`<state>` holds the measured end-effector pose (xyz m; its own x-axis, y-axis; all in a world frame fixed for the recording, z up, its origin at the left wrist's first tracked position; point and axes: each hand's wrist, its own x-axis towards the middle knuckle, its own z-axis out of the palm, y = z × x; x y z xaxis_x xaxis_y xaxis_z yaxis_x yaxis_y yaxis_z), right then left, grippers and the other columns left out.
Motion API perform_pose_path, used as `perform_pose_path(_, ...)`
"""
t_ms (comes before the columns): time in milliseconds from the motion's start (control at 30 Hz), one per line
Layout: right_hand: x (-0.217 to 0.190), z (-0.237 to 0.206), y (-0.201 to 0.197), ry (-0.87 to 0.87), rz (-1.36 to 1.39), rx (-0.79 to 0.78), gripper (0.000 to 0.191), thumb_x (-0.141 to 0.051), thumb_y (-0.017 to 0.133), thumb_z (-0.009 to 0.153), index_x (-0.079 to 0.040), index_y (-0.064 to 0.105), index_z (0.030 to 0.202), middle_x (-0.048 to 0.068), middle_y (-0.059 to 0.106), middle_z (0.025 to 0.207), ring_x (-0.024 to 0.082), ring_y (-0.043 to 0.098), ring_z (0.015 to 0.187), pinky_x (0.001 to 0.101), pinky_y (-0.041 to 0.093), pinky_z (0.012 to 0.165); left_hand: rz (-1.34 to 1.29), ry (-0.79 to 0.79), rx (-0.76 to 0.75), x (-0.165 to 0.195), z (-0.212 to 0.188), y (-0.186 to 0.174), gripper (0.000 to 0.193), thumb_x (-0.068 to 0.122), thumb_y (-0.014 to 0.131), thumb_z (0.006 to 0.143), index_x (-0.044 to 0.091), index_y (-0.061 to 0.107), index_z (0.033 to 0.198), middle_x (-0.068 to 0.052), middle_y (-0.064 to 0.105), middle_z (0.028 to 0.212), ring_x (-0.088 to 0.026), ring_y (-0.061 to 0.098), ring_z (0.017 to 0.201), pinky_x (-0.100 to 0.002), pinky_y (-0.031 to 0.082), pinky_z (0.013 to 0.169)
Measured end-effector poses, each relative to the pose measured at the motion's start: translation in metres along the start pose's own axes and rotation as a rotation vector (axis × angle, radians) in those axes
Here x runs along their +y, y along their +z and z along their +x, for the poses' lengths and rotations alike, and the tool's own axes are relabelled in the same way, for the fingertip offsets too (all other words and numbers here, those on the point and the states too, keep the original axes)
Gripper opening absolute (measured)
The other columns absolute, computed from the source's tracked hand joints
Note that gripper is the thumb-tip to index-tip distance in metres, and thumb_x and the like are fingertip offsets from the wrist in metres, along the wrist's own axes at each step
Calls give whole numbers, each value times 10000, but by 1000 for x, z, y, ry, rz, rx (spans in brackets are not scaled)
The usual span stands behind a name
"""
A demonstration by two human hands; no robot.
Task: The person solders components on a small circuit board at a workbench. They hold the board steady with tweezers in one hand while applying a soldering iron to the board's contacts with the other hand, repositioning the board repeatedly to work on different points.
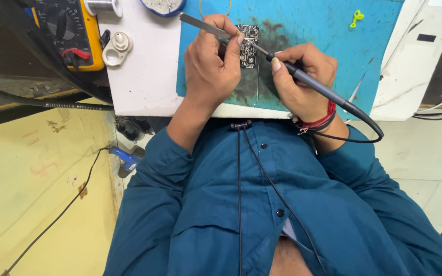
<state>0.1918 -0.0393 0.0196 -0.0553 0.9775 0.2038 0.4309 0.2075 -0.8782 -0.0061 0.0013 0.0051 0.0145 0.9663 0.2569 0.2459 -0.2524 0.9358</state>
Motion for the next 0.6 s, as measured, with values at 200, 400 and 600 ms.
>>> perform_pose_path(200,-1,-2,-1,6,31,-9,109,-47,758,1046,28,683,1068,45,652,816,64,552,646,219,419,597,3,4,-6,1,-1,-1,144,12,674,1035,54,541,1068,-28,630,846,-108,649,612,-267,495,567)
perform_pose_path(400,-2,-2,-1,9,22,-12,101,-36,761,1045,26,686,1070,45,654,791,63,559,652,215,426,601,-19,-3,-17,1,-4,-3,135,12,672,1061,67,550,1086,-10,613,825,-82,627,630,-254,486,587)
perform_pose_path(600,-4,-2,-2,21,23,-9,95,-28,751,1047,23,673,1065,35,644,783,53,558,639,208,423,594,-20,-18,-16,1,-4,-2,139,12,671,1054,64,549,1095,2,604,799,-66,604,616,-242,463,567)
